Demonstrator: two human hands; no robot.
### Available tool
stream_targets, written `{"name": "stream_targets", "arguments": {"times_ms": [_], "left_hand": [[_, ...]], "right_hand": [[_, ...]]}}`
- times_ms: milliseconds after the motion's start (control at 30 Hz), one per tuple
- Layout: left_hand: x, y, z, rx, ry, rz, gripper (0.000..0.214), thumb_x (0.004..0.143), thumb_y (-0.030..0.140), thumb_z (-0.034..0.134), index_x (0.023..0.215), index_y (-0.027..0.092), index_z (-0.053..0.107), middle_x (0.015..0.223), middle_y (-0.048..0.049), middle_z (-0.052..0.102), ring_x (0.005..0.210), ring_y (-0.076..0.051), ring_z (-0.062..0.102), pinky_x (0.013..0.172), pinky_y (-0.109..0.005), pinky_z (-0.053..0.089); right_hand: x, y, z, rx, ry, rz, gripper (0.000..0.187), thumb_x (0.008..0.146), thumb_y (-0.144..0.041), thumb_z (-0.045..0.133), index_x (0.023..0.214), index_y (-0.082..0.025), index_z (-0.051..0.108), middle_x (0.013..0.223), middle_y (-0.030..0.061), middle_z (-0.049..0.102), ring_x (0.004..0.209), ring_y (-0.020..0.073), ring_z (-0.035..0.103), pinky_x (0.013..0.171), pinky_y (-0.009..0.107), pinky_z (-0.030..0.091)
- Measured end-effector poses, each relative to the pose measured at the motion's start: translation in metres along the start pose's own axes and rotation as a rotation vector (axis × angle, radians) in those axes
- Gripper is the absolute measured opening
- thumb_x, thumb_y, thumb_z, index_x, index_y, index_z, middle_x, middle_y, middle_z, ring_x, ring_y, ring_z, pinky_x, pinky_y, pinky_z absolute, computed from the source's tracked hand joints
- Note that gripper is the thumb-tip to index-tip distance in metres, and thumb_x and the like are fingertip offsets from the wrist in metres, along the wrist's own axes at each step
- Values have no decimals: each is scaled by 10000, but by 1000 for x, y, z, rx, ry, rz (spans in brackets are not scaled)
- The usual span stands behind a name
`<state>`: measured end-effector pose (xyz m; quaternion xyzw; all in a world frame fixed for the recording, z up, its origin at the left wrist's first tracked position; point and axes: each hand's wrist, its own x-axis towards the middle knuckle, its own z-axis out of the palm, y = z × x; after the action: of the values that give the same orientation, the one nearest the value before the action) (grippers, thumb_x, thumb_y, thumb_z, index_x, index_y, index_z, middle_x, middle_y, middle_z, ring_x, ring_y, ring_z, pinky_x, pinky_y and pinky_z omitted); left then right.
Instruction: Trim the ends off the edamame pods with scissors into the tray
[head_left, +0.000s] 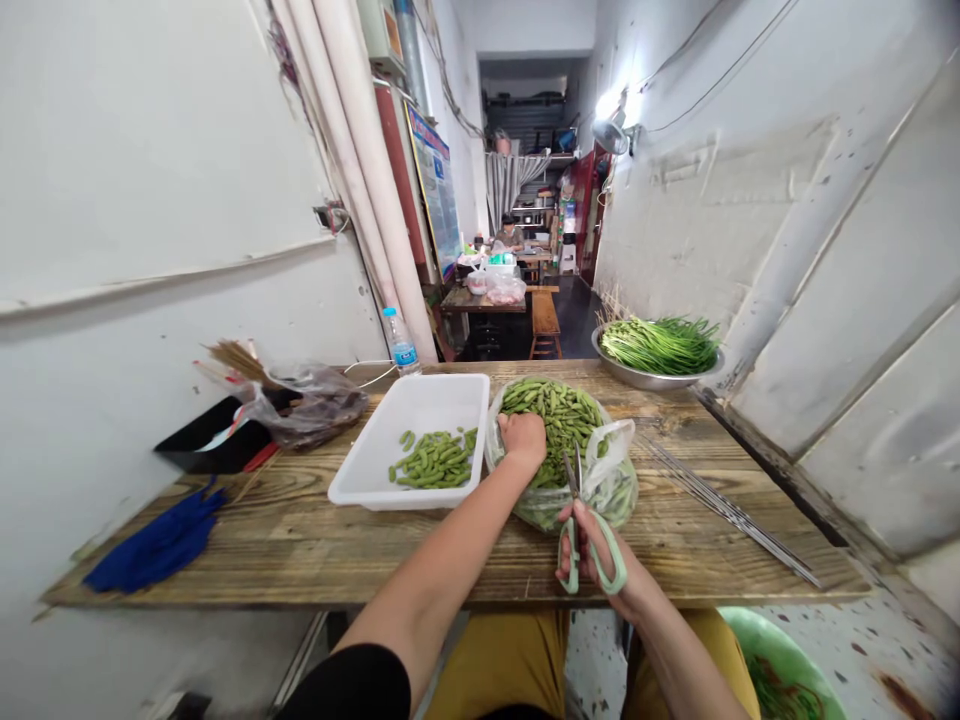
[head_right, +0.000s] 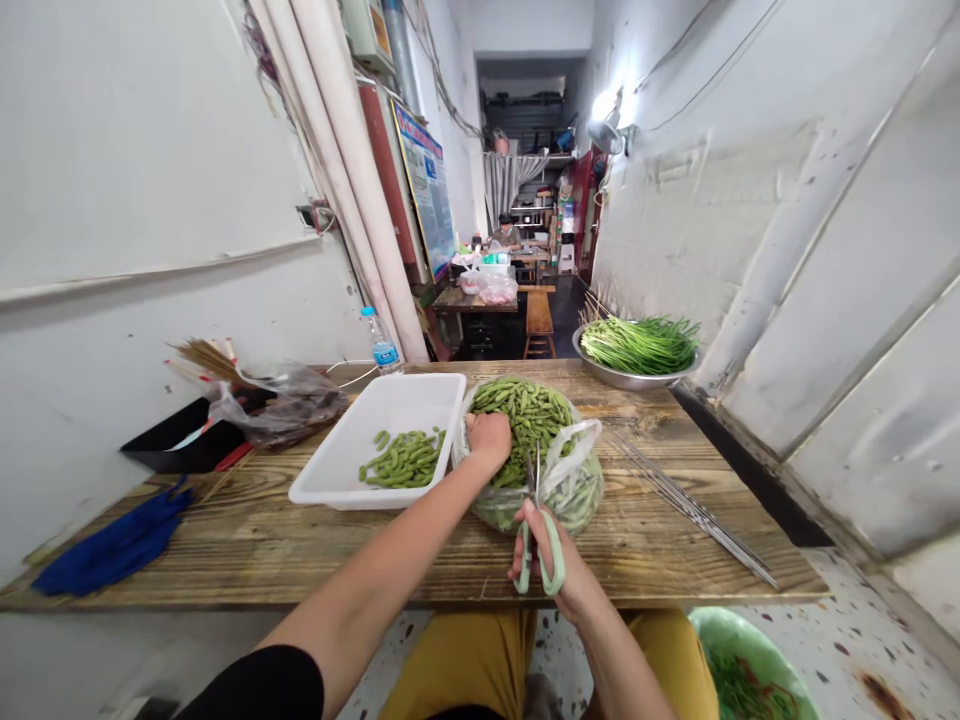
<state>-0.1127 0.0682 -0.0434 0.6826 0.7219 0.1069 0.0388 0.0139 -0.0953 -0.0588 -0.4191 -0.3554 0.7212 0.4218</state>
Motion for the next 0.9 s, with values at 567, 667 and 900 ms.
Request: {"name": "stream_targets", "arguments": {"times_ms": [567, 667, 900], "left_hand": [[-5, 6, 11, -52, 110, -61, 348, 833, 43, 372, 834, 105, 714, 920, -176, 672, 1013, -269, 544, 912, -446, 287], [-7, 4, 9, -96, 75, -55, 312, 815, 59, 408, 800, 119, 714, 894, -169, 683, 989, -271, 573, 903, -438, 306], [-14, 3, 6, -247, -5, -69, 236, 859, 306, 482, 1002, 232, 655, 1027, -75, 691, 1015, -218, 602, 888, -358, 369]], "right_hand": [[-8, -4, 9, -10, 29, -4, 499, 719, -663, 587, 896, -208, 485, 552, -53, 517, 460, 114, 497, 491, 280, 493], [-11, -6, 9, -16, 14, -23, 478, 738, -646, 581, 906, -209, 483, 565, -50, 525, 469, 116, 506, 499, 279, 495], [-14, -4, 9, -21, 24, -17, 495, 723, -651, 593, 906, -206, 476, 561, -53, 523, 467, 116, 501, 492, 277, 495]]}}
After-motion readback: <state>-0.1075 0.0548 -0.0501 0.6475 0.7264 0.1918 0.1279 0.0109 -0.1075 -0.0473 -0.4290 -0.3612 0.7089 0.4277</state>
